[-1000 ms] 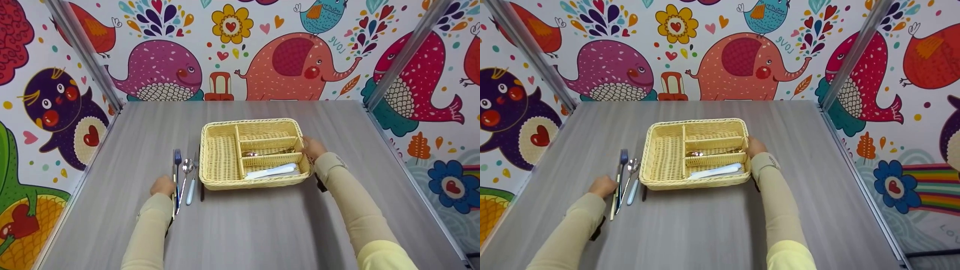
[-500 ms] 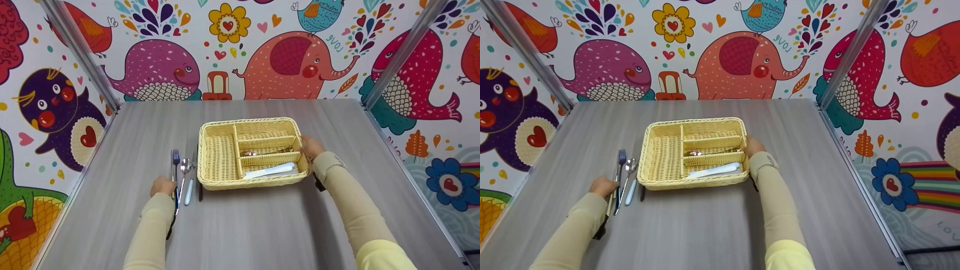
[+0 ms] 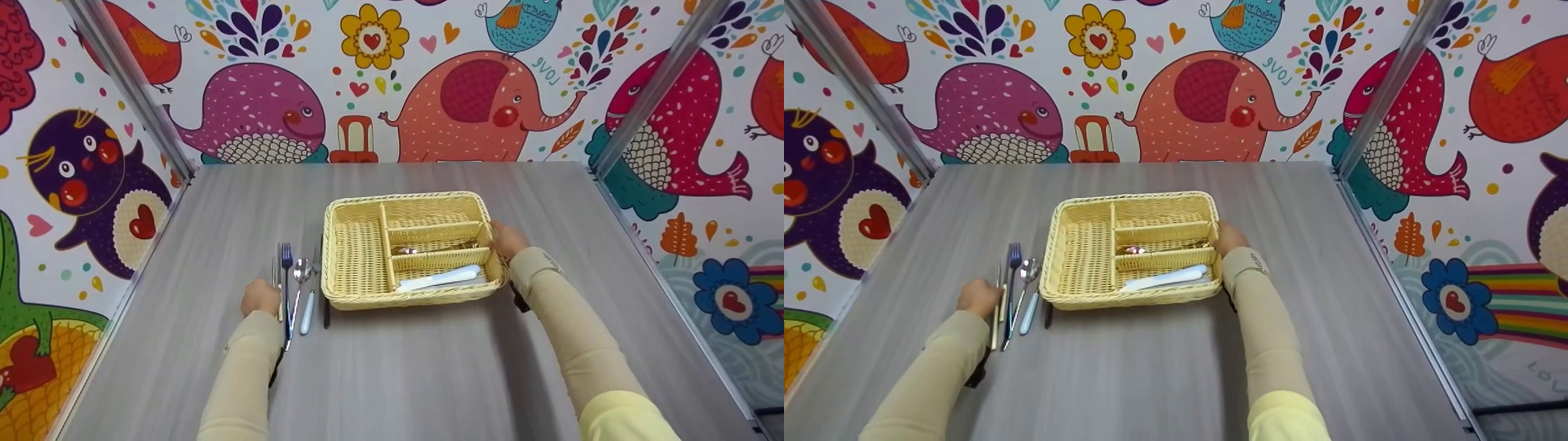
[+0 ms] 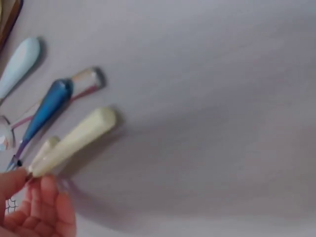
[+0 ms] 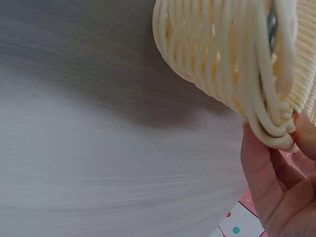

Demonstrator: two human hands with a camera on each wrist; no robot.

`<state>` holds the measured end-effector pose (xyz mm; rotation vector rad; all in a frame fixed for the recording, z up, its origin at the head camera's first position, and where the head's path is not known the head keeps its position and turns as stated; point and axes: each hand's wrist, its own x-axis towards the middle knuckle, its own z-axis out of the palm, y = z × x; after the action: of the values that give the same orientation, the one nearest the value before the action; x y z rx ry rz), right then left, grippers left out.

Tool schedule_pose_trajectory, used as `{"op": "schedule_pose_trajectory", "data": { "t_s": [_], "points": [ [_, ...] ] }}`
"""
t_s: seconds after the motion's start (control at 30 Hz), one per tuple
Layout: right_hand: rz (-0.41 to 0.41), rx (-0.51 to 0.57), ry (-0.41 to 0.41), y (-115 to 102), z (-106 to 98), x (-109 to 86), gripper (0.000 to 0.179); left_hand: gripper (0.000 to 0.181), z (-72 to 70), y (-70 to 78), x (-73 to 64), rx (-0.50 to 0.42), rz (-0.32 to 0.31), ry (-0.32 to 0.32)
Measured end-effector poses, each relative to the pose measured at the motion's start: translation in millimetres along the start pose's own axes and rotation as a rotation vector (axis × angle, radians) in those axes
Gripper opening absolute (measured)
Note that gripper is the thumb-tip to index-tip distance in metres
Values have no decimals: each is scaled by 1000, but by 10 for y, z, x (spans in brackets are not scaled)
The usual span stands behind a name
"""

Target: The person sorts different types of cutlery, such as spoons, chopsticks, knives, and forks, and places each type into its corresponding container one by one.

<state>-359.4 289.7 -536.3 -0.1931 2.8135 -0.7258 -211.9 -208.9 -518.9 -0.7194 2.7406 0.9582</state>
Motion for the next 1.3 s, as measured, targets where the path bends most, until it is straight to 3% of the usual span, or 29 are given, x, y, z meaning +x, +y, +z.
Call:
{"op": "schedule_pose_trajectory", "data": {
  "t_s": [0.17, 0.23, 0.43, 0.6, 0.77, 0.83, 0.87, 0.97, 1.03, 1.1, 1.2, 1.3],
  "points": [
    [-22, 12, -1, -4, 9, -30, 66, 23, 67, -36, 26, 1, -3, 31],
    [-18, 6, 2, 95, 82, 81, 65, 24, 90, -55, 34, 3, 7, 42],
    [-70, -14, 92, 607, 379, 501, 70, 25, 127, -69, 36, -3, 24, 50],
    [-18, 9, 76, 856, 489, 714, 73, 24, 123, -58, 38, 0, 27, 46],
    [-44, 34, 78, 1394, 716, 1121, 79, 21, 109, -38, 40, 14, 17, 30],
    [-57, 51, 83, 1357, 692, 1067, 80, 19, 102, -29, 40, 19, 6, 24],
    [-45, 56, 64, 1178, 600, 927, 79, 18, 97, -23, 36, 22, 4, 22],
    [-8, 69, 19, 269, 175, 190, 70, 17, 86, -8, 38, 28, 4, 12],
    [-5, 59, 16, 120, 104, 65, 68, 17, 84, 1, 45, 31, 8, 2],
    [-19, 27, 35, 254, 176, 167, 66, 18, 81, 10, 50, 43, 8, -13],
    [-33, -35, 70, 904, 473, 696, 71, 19, 74, 24, 51, 59, 6, -34],
    [-42, -57, 68, 946, 481, 719, 73, 19, 63, 40, 49, 70, 2, -48]
  ]
}}
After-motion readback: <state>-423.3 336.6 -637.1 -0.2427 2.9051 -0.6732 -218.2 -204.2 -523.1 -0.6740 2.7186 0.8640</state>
